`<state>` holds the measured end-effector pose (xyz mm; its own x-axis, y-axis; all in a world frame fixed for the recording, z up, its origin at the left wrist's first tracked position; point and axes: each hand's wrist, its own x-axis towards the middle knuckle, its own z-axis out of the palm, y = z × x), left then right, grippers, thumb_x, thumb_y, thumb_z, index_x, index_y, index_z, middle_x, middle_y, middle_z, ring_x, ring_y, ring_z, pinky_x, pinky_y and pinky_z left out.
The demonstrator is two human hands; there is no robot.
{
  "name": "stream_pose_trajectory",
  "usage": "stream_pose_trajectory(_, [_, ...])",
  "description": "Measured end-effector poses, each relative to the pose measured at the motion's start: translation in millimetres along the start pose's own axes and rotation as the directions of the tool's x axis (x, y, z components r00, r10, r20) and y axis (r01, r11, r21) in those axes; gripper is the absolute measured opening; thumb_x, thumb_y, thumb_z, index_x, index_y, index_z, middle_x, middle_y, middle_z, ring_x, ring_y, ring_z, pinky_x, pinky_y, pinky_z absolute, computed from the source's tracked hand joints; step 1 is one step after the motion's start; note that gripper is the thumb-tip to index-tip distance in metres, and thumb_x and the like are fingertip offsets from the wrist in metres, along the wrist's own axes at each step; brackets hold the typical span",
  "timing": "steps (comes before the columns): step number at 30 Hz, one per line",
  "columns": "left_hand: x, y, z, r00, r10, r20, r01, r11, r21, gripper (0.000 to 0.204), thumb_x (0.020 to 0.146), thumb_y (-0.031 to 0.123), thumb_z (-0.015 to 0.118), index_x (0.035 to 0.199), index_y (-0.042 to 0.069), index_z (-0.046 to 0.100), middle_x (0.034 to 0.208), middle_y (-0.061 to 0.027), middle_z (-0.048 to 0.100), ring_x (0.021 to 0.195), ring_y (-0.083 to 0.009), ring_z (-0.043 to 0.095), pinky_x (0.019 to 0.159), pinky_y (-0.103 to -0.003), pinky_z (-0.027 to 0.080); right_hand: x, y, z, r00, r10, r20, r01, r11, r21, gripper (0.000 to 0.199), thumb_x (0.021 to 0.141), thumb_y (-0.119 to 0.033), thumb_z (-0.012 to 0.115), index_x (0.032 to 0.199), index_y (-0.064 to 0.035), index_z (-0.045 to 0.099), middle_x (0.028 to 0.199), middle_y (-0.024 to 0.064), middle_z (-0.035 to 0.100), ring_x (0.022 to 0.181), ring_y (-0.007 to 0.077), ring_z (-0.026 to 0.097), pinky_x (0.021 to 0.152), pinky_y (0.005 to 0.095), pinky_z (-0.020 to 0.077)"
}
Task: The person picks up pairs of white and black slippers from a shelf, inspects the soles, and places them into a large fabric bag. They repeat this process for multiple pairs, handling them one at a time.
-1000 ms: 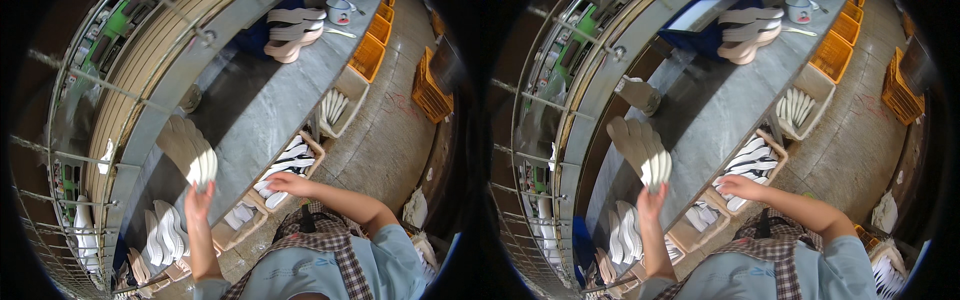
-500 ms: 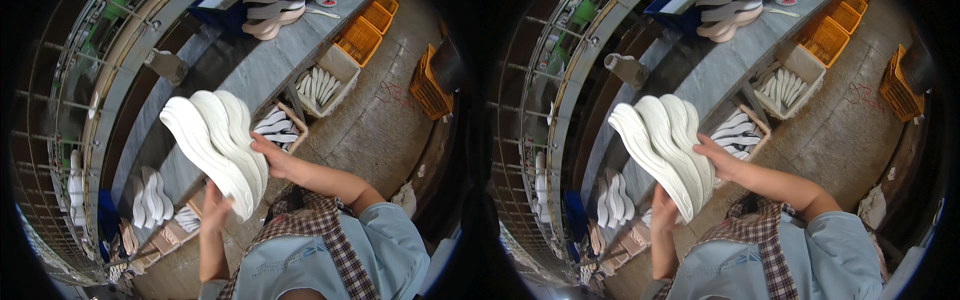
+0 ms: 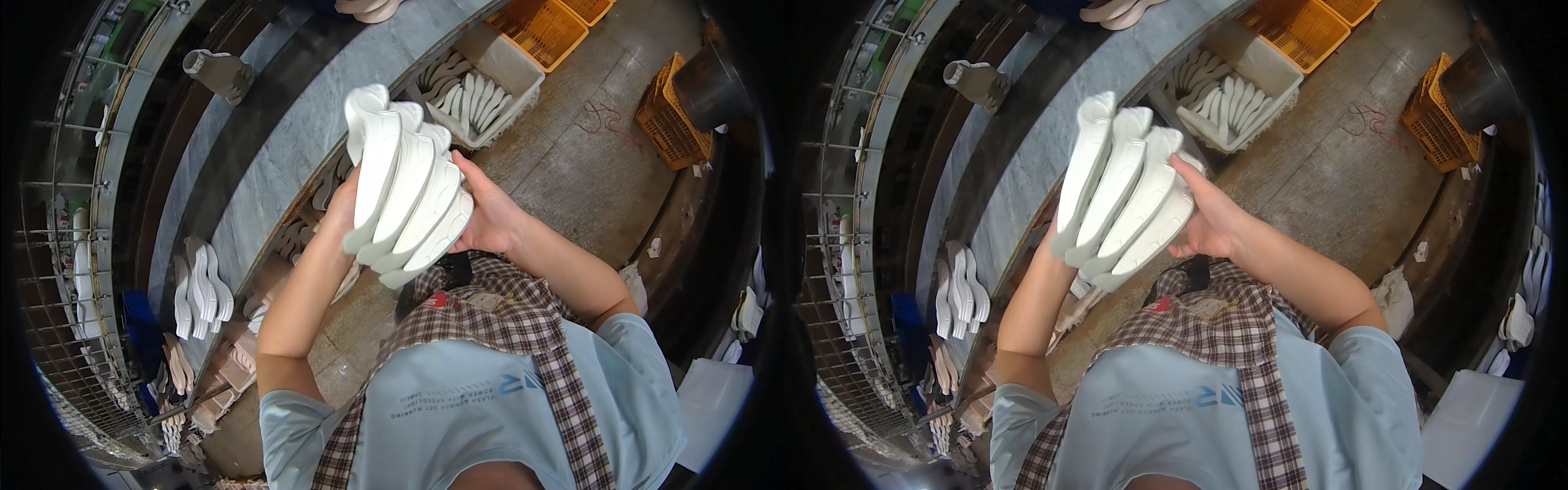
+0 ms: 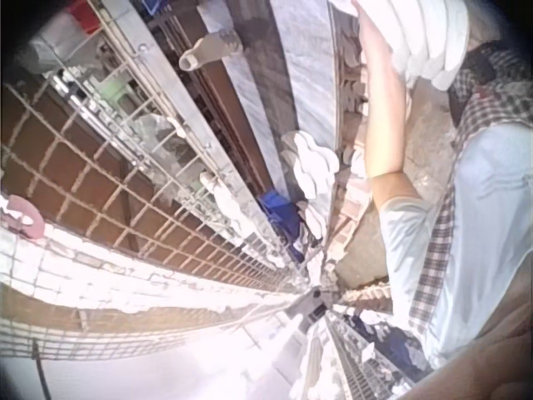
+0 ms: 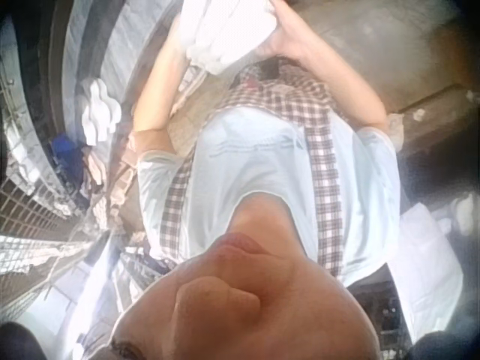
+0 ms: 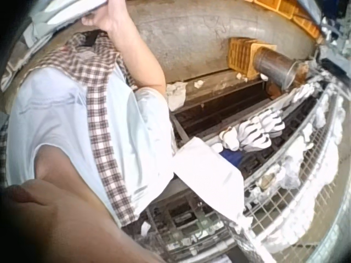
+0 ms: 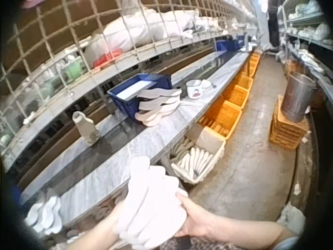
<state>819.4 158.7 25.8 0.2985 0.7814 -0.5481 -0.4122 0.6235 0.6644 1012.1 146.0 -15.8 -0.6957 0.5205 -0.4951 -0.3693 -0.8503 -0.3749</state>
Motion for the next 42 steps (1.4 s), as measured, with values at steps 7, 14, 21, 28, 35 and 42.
stream_pose_trajectory(7, [29,-28,-17,0.982,-0.148,0.115,0.157,0.985,-0.076,0.036,0.094,0.028,0.051,0.118,0.001,0.056,0.108,-0.0131,0.064,0.093,-0.0228,0.065,0.078,-0.037,0.057,-9,8,-20,0.989,0.13,-0.072,-0.126,0.99,0.06,0.067,0.082,-0.077,0.031,0.113,-0.0242,0.057,0.105,-0.0004,0.059,0.09,0.0149,0.049,0.072,0.0369,0.0401])
stream_pose_trajectory(14, [35,-35,-20,0.971,-0.185,0.151,0.203,0.972,-0.118,0.036,0.095,0.03,0.05,0.118,0.003,0.056,0.109,-0.0128,0.063,0.093,-0.022,0.065,0.079,-0.036,0.056,-11,10,-25,0.98,0.166,-0.109,-0.156,0.983,0.1,0.066,0.082,-0.076,0.032,0.111,-0.0226,0.056,0.094,-0.0002,0.058,0.083,0.0145,0.048,0.07,0.0365,0.0389])
stream_pose_trajectory(21, [18,-30,-15,0.991,-0.063,0.117,0.07,0.996,-0.061,0.038,0.096,0.026,0.047,0.117,-0.005,0.055,0.106,-0.0152,0.064,0.09,-0.0235,0.066,0.077,-0.035,0.056,-13,12,-17,0.992,-0.045,-0.114,0.035,0.996,-0.085,0.073,0.083,-0.069,0.042,0.133,-0.0159,0.04,0.122,0.012,0.051,0.11,0.0232,0.047,0.082,0.0445,0.0412])
stream_pose_trajectory(28, [17,-13,-19,0.959,0.164,0.231,-0.152,0.986,-0.066,0.047,0.095,0.028,0.046,0.127,-0.007,0.046,0.118,-0.0211,0.058,0.102,-0.0272,0.062,0.084,-0.038,0.055,-18,5,8,0.811,-0.585,0.007,0.554,0.764,-0.331,0.088,0.086,-0.042,0.06,0.137,0.0101,0.01,0.137,0.0285,0.03,0.127,0.0321,0.036,0.104,0.0419,0.0327])
stream_pose_trajectory(35, [23,-2,-26,0.927,0.269,0.262,-0.226,0.957,-0.184,0.047,0.095,0.027,0.046,0.127,-0.007,0.046,0.118,-0.0213,0.058,0.102,-0.0277,0.062,0.084,-0.038,0.054,-21,-2,15,0.631,-0.74,0.232,0.721,0.449,-0.528,0.078,0.084,-0.038,0.065,0.132,0.0102,0.026,0.127,0.022,0.042,0.122,0.0282,0.039,0.102,0.0374,0.0328])
stream_pose_trajectory(42, [22,1,-25,0.924,0.295,0.245,-0.254,0.949,-0.187,0.047,0.094,0.027,0.046,0.126,-0.007,0.046,0.117,-0.0215,0.058,0.102,-0.0283,0.062,0.085,-0.039,0.054,-11,0,8,0.553,-0.781,0.289,0.771,0.348,-0.534,0.084,0.079,-0.036,0.07,0.134,0.0094,0.025,0.13,0.0249,0.036,0.124,0.0337,0.034,0.105,0.0429,0.0257])
